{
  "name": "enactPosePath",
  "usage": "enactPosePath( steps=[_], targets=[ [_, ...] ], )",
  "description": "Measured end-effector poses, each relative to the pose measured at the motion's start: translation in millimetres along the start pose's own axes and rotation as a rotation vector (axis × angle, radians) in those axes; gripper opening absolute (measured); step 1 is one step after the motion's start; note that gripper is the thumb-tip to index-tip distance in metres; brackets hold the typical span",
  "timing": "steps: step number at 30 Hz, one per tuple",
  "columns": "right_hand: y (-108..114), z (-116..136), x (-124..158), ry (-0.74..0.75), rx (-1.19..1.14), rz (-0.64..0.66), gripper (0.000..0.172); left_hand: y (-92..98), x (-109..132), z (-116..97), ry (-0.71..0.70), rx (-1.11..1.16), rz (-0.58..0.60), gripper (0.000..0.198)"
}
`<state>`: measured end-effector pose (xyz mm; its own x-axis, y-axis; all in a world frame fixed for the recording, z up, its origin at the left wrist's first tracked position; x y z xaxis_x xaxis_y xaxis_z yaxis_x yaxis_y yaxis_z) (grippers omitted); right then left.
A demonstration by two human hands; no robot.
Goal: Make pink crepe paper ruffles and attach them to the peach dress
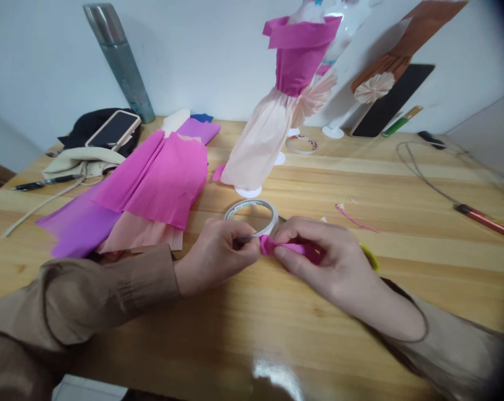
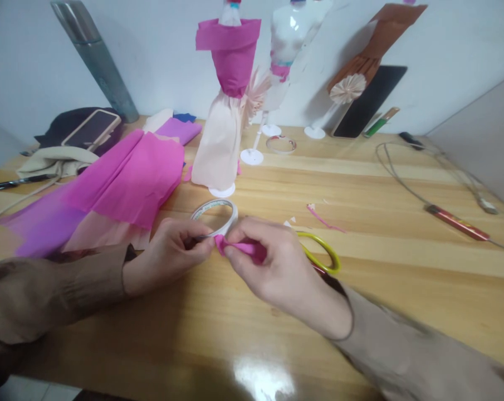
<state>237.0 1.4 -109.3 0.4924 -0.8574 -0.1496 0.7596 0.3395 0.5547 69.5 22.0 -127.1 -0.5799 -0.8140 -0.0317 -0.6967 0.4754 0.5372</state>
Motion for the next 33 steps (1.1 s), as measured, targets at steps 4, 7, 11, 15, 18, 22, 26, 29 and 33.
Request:
enactPosePath(
  steps=[4, 7, 11, 15, 18, 22, 26, 29, 33],
  targets=[
    [6.8, -7.9, -5.4, -0.258, -0.319, 0.196, 0.018, 2.5, -0.6, -0.9, 0.007, 0.012, 0.002, 0.027],
    [9.1, -11.7, -5.7, -0.325, -0.363, 0.274, 0.019, 3.5, -0.5, -2.5, 0.005, 0.030, 0.006, 0.027],
    [11.0, -11.2, -3.8, -0.253, -0.261, 0.288, 0.017, 3.1, 0.2, -3.9, -0.001, 0.034, 0.016, 0.026],
    [13.8, -10.4, -0.9, -0.152, 0.066, 0.277, 0.016, 2.7, 0.8, -5.7, -0.018, 0.030, 0.016, 0.026],
    [14.7, -11.1, 0.1, -0.127, 0.221, 0.284, 0.016, 2.8, 0.9, -6.8, -0.004, 0.023, 0.022, 0.027],
    [14.0, -8.3, 0.2, -0.092, 0.202, 0.336, 0.017, 2.5, 0.9, -7.7, 0.017, 0.036, 0.058, 0.024],
    [12.7, -1.8, -0.5, -0.010, 0.119, 0.333, 0.016, 1.6, 1.5, -7.6, 0.028, 0.036, 0.067, 0.022],
    [11.3, -0.9, -0.9, 0.001, 0.101, 0.253, 0.015, 1.1, 2.2, -7.6, 0.015, 0.037, 0.066, 0.024],
    [7.8, -2.4, -1.2, 0.001, 0.158, 0.177, 0.014, 0.6, 2.6, -7.9, 0.022, 0.050, 0.069, 0.025]
  ],
)
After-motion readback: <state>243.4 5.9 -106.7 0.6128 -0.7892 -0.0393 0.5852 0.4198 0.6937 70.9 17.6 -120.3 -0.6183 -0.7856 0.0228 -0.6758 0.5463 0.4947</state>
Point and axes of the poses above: each hand's wrist, its own x-axis away from the middle knuckle, its own y-axis out of the back of the hand, z = x × y, the point moved 2 cm from there along -x, towards the middle knuckle, and after that the axes turned 11 degrees about z, right-handed, at the moved point
